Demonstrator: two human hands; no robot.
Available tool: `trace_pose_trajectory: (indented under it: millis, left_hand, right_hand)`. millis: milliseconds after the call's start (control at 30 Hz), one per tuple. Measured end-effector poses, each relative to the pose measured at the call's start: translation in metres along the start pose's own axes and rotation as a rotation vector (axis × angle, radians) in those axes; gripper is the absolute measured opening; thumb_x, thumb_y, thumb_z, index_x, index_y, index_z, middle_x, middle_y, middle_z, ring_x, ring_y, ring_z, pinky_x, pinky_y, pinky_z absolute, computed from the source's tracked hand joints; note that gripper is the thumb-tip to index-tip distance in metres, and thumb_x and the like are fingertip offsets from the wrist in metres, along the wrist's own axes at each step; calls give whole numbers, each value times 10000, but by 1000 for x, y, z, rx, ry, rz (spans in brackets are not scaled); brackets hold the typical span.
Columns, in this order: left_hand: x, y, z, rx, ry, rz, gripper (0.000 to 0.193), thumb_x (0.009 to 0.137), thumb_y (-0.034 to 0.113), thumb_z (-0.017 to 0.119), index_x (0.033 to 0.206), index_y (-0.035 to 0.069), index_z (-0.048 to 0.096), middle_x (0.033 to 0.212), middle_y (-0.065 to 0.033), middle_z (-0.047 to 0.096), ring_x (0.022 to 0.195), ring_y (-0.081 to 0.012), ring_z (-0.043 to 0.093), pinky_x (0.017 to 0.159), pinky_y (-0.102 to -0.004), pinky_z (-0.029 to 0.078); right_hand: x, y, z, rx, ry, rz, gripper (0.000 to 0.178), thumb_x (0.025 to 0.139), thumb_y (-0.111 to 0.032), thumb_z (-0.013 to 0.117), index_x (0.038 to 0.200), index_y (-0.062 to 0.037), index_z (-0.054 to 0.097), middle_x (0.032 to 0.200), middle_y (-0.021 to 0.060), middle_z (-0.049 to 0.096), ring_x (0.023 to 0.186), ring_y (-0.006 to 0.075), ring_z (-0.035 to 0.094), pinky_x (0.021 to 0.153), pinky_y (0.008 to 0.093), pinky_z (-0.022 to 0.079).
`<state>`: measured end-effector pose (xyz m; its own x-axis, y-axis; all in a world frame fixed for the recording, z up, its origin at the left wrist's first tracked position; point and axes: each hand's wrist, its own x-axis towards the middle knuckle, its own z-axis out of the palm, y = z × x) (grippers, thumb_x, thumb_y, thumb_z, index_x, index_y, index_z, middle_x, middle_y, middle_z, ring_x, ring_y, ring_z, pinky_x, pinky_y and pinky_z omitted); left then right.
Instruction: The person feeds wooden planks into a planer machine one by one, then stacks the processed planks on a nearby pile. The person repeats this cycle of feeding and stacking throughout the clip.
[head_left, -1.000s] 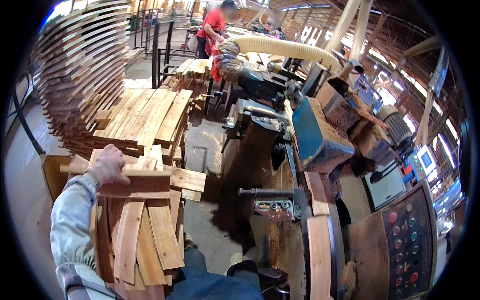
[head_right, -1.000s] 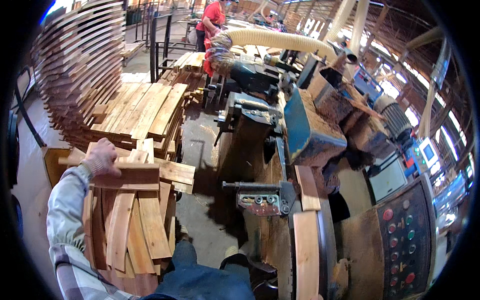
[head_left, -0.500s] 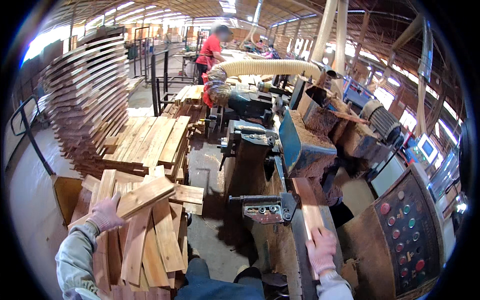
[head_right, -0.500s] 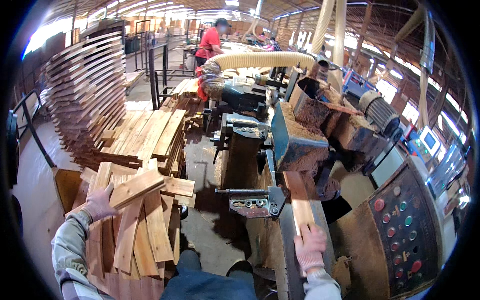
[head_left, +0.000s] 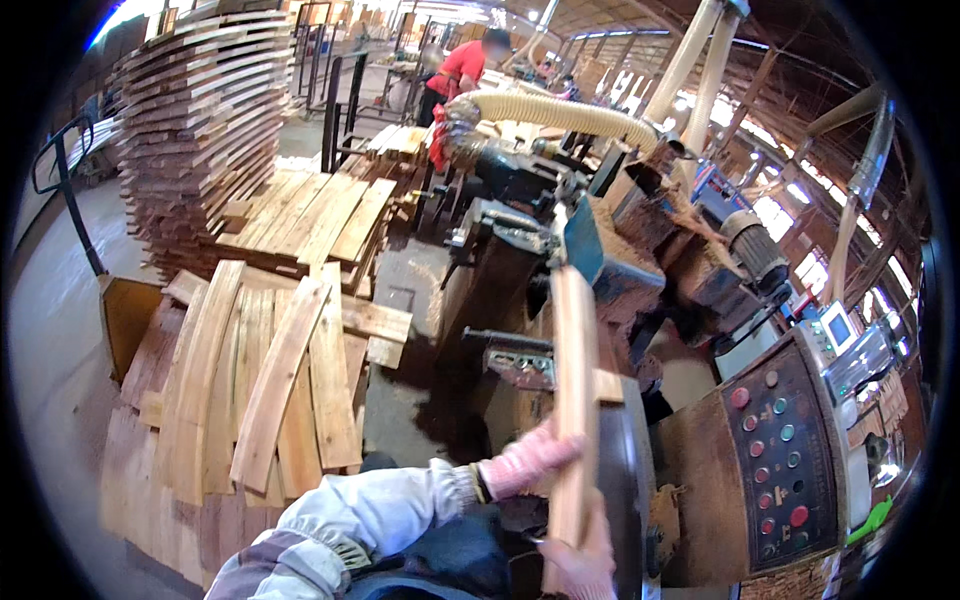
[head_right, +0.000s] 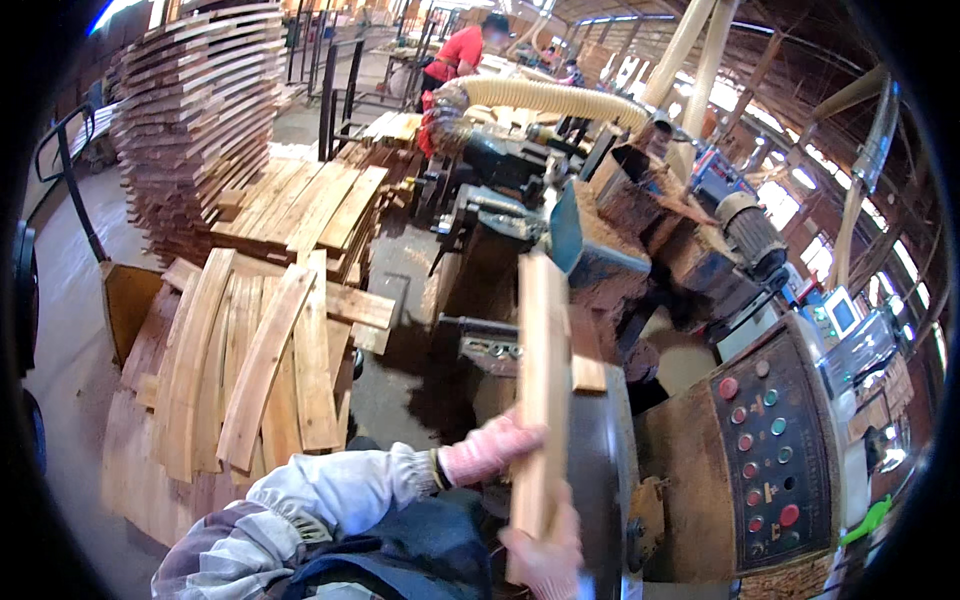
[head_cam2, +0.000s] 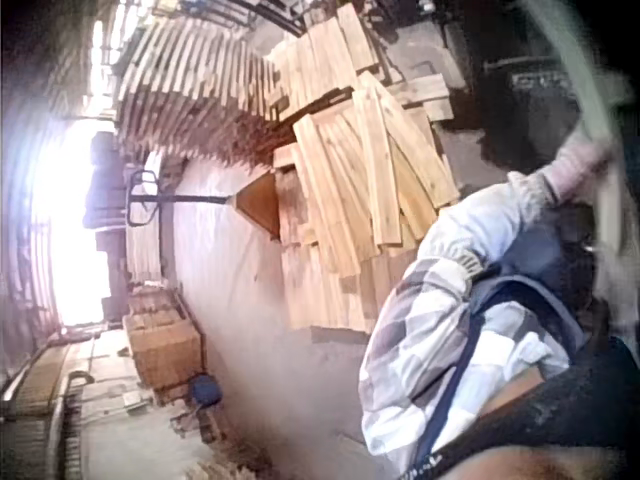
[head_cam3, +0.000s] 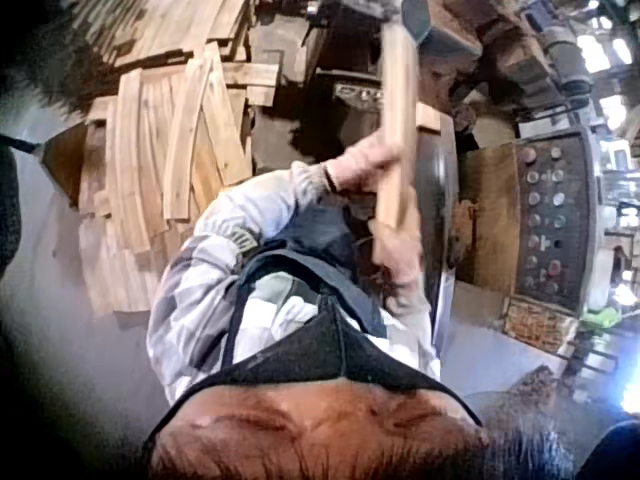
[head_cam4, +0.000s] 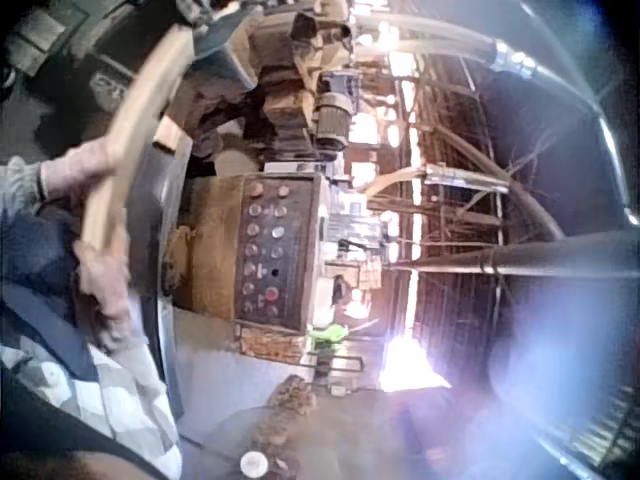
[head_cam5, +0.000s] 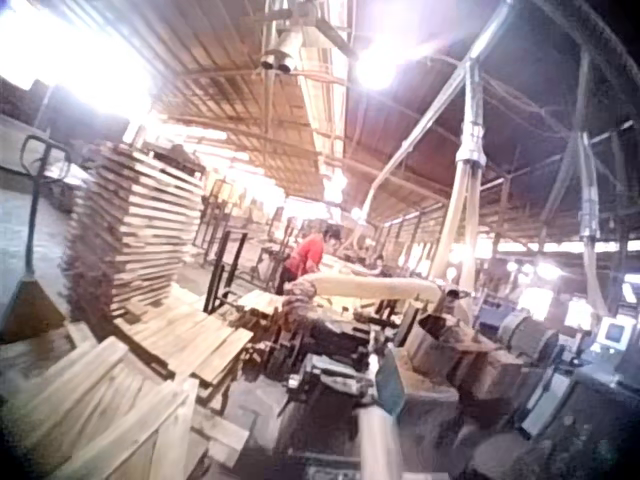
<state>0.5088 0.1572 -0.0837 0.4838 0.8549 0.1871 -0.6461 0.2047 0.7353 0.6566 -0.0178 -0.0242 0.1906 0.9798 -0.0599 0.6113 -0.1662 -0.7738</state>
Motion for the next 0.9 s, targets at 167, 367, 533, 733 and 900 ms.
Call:
trace_pose_trajectory:
  millis: [167, 367, 533, 733, 900]
  left_hand:
    - [-28, 82, -41, 1179, 255, -82, 1020, 887, 400, 868, 1671, -15, 365, 1639, -286, 495, 1530, -418, 485, 1274, -445, 409]
    - [-156, 148, -252, 2041, 1012, -118, 882, 784, 459, 878, 1470, 8, 554, 1336, -248, 626, 1284, -414, 590, 1123, -492, 486]
    - [-253, 169, -278, 1914, 1211, -475, 1072, 801, 522, 858, 1618, -20, 423, 1539, -264, 542, 1426, -403, 518, 1228, -467, 410]
    - [-181, 177, -261, 1707, 1339, -627, 1107, 820, 558, 836, 1682, 55, 358, 1558, -231, 539, 1414, -390, 565, 1186, -476, 473]
    - [-103, 148, -284, 1702, 1358, -642, 1149, 833, 589, 817, 1724, 85, 294, 1721, -237, 362, 1572, -428, 392, 1277, -500, 362]
  right_hand:
    - [-126, 108, -66, -627, 185, -10, 902, 792, -339, 907, 1567, -39, 557, 1426, 319, 624, 1312, 502, 603, 1100, 543, 521]
    - [-103, 134, -71, -567, 418, 54, 953, 845, -357, 872, 1637, -3, 478, 1615, 308, 523, 1523, 462, 467, 1260, 520, 392]
    - [54, 111, -43, 3, 691, -28, 966, 808, -112, 808, 1682, -40, 403, 1562, 266, 559, 1457, 420, 549, 1205, 501, 476]
    - [215, 77, -24, -98, 700, -284, 876, 862, -84, 806, 1660, -17, 449, 1653, 229, 480, 1514, 407, 481, 1285, 470, 369]
    - [164, 83, -20, -207, 623, -362, 975, 716, -211, 936, 1582, -19, 531, 1486, 259, 597, 1365, 466, 574, 1190, 538, 450]
